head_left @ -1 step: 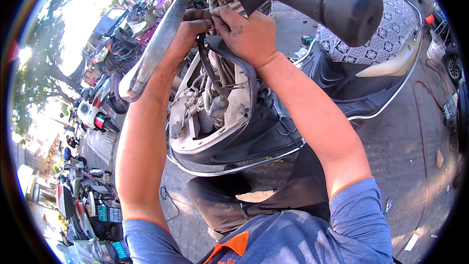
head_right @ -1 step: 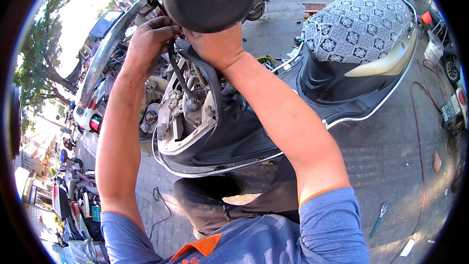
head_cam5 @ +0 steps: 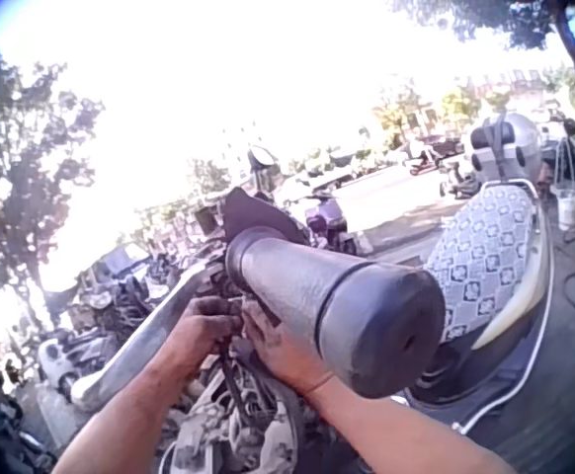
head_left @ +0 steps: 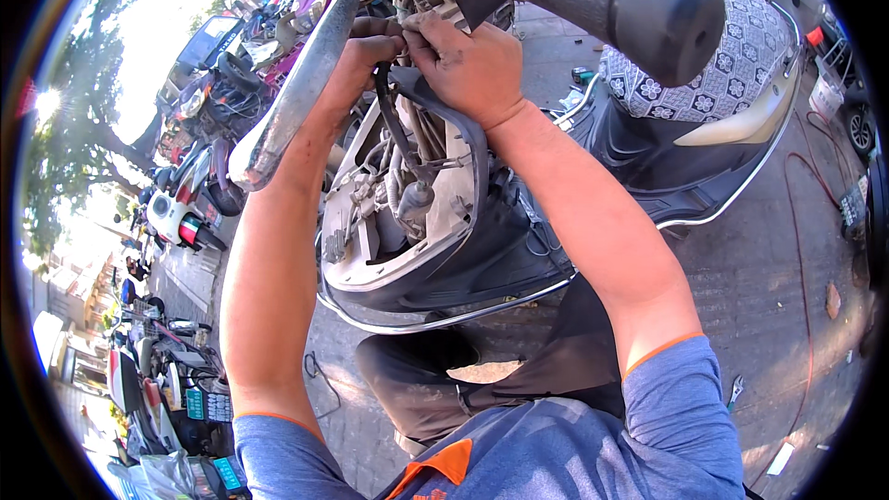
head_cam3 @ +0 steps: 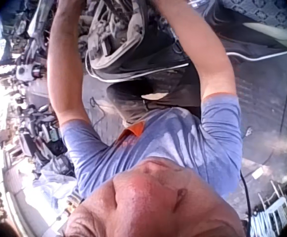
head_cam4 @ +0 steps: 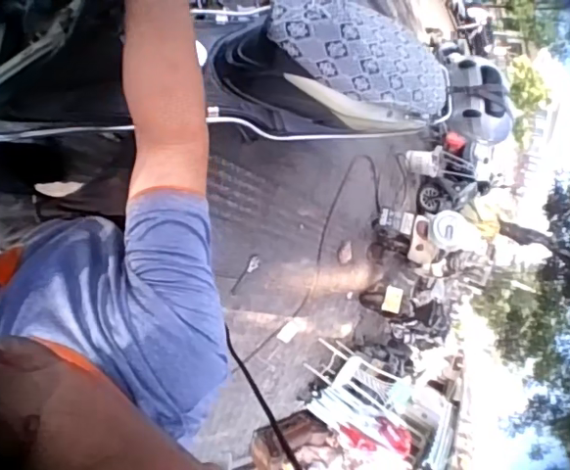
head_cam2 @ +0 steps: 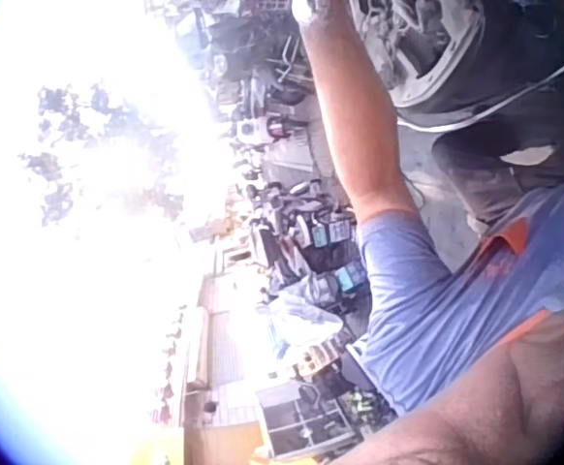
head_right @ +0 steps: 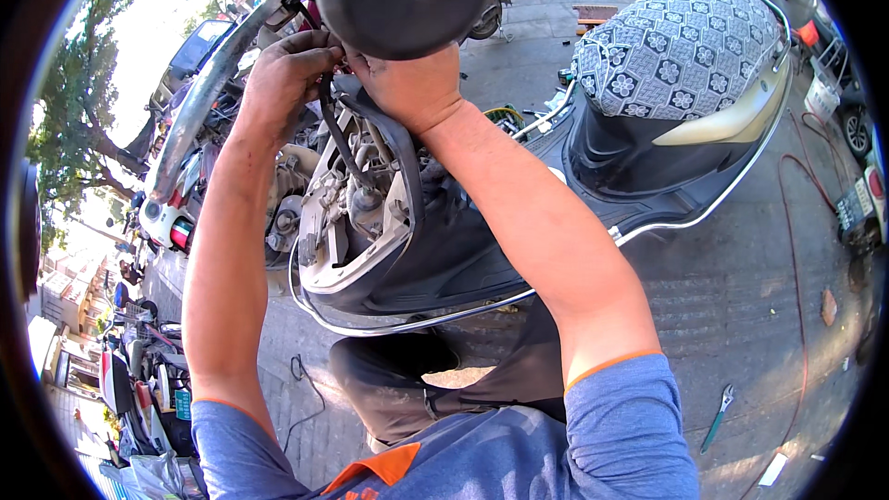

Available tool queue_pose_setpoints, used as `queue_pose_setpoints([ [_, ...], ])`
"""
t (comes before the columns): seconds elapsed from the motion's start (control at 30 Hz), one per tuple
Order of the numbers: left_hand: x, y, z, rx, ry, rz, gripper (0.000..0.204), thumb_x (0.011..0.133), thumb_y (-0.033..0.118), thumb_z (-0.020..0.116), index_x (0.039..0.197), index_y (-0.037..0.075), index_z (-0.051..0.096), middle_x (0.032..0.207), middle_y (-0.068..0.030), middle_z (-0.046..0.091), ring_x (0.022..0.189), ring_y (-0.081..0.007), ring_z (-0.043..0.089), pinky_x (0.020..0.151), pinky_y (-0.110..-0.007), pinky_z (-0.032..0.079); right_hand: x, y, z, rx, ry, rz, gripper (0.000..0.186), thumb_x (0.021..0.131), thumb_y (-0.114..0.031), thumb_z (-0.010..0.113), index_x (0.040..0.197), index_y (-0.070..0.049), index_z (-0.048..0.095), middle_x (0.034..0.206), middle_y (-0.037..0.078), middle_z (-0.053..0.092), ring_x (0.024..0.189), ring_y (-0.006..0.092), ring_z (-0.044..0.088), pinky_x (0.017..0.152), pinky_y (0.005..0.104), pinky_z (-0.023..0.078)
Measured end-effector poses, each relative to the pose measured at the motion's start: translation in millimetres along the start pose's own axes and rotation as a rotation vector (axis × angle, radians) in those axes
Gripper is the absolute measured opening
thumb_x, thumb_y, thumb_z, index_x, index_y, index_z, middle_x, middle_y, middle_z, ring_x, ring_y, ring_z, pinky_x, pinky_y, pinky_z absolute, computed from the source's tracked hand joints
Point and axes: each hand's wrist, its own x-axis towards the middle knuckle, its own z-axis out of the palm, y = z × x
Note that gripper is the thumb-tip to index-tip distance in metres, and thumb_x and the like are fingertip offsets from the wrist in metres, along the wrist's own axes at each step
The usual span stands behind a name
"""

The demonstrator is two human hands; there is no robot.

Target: The person manipulates electrical wires and plastic connectors inside the front panel of a scooter and uses pliers to adjust the wiring.

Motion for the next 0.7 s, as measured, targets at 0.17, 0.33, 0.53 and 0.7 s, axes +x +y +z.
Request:
queue_pose_setpoints([
  [0.17,-2.9,0.3,-0.6,0.071,0.038,-0.016,0.026,0.095,0.018,0.072,0.116,0.004,0.078,0.084,0.0059,0.065,0.068,-0.0027,0.051,0.061,-0.021,0.037,-6.7,-4.0,8.7,-0.009,0.061,0.062,0.017,0.085,-0.032,0.085,0.101,-0.027,0.083,0.077,0.0,0.076,0.057,0.0267,0.067,0.055,0.0369,0.055],
  [0.33,-1.0,-1.8,3.4,-0.012,0.111,-0.051,0.025,0.096,0.02,0.073,0.114,0.002,0.078,0.081,0.0056,0.062,0.066,-0.0038,0.049,0.06,-0.023,0.035,-4.4,-4.2,4.2,0.028,0.001,0.037,0.016,0.087,-0.03,0.084,0.102,-0.027,0.082,0.078,0.001,0.076,0.056,0.028,0.067,0.054,0.0384,0.055],
  [0.53,10.3,-23.0,-10.9,0.226,0.096,0.049,0.02,0.097,0.023,0.075,0.107,0.006,0.079,0.08,0.0052,0.064,0.064,-0.0051,0.047,0.059,-0.026,0.033,-1.0,-0.4,-1.9,0.122,-0.036,0.022,0.013,0.089,-0.028,0.082,0.103,-0.027,0.081,0.074,0.005,0.074,0.059,0.0312,0.07,0.054,0.0426,0.055],
  [0.7,18.5,-27.2,-12.9,0.312,0.076,0.044,0.028,0.094,0.032,0.077,0.104,0.006,0.079,0.09,0.0001,0.072,0.079,-0.0078,0.056,0.07,-0.027,0.037,-3.0,-2.6,-10.4,0.177,-0.114,0.113,0.021,0.091,-0.026,0.078,0.111,-0.027,0.081,0.074,0.01,0.073,0.064,0.0361,0.071,0.061,0.0457,0.056],
])
